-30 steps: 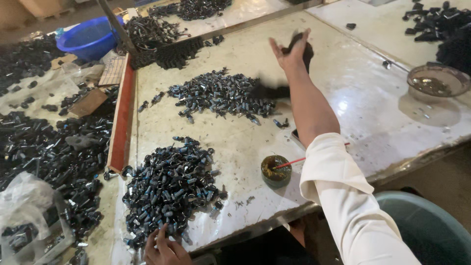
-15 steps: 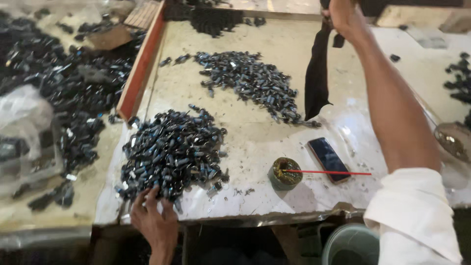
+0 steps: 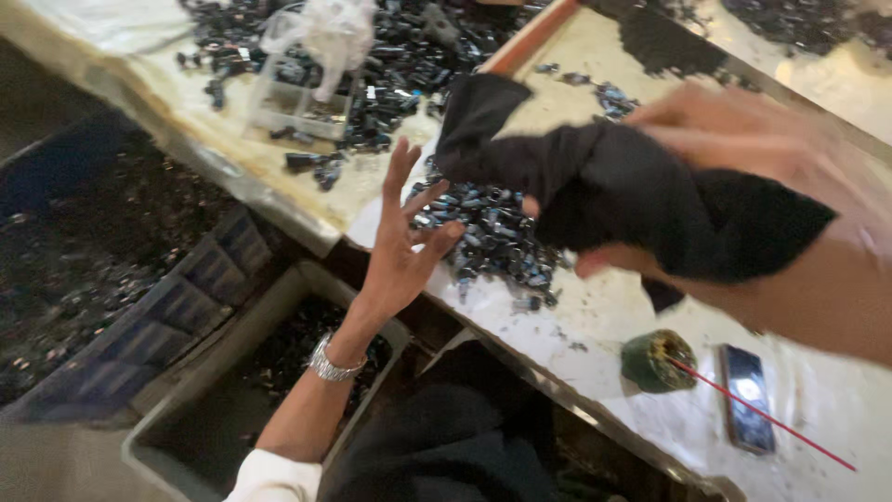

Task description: The person repeatedly picks small keychain-like objects from a pile on a table, applies a yellowish substance with a red-handled brush, and places them back. The process is repeated continuously across the clip.

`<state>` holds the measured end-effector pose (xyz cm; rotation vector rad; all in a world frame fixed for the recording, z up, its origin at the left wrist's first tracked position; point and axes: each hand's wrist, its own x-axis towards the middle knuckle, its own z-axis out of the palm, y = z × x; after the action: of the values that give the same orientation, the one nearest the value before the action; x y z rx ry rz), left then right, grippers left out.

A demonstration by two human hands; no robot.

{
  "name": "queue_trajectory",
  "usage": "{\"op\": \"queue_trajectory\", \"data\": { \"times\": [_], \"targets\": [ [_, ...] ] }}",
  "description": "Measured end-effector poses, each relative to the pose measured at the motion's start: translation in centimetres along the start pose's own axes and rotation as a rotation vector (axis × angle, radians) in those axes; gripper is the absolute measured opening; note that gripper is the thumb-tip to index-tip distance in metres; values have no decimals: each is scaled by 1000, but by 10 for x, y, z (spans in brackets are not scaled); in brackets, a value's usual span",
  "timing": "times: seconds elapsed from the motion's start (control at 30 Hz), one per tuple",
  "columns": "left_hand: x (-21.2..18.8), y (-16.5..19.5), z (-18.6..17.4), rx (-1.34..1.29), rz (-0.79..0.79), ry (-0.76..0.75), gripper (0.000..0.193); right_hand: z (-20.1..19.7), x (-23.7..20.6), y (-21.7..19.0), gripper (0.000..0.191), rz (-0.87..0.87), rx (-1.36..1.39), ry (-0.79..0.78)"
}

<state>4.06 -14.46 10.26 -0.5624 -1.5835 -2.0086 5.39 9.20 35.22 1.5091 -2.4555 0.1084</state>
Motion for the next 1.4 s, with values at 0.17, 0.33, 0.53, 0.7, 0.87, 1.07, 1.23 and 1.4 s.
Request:
{"op": "queue_trajectory", "data": {
  "times": [0.17, 0.33, 0.53, 0.7, 0.87, 1.07, 1.23, 1.4],
  "targets": [
    [-20, 34, -46, 311, 223, 193, 48, 60, -74, -39, 45, 160, 322, 146],
    [-75, 68, -72, 410, 184, 266, 50, 224, -134, -2, 50, 532, 1033, 373],
    [-107, 78, -74, 569, -307, 8, 75, 351, -143, 0, 53, 645, 1060, 294],
    [-109, 70, -70, 914, -388, -217, 106, 392, -106, -43, 55, 461, 863, 476],
    [-128, 42, -57, 10, -436, -351, 88, 386, -48, -45, 68, 28, 540, 420],
    [-189, -50, 2, -215, -568, 192, 58, 360, -55, -101, 39, 502, 473, 509],
    [-233, -104, 1, 568, -442, 60, 65, 338, -62, -95, 34, 506, 398, 401],
    [-230, -135, 31, 364, -814, 123, 34, 339, -107, -88, 53, 597, 742, 613]
  ]
}}
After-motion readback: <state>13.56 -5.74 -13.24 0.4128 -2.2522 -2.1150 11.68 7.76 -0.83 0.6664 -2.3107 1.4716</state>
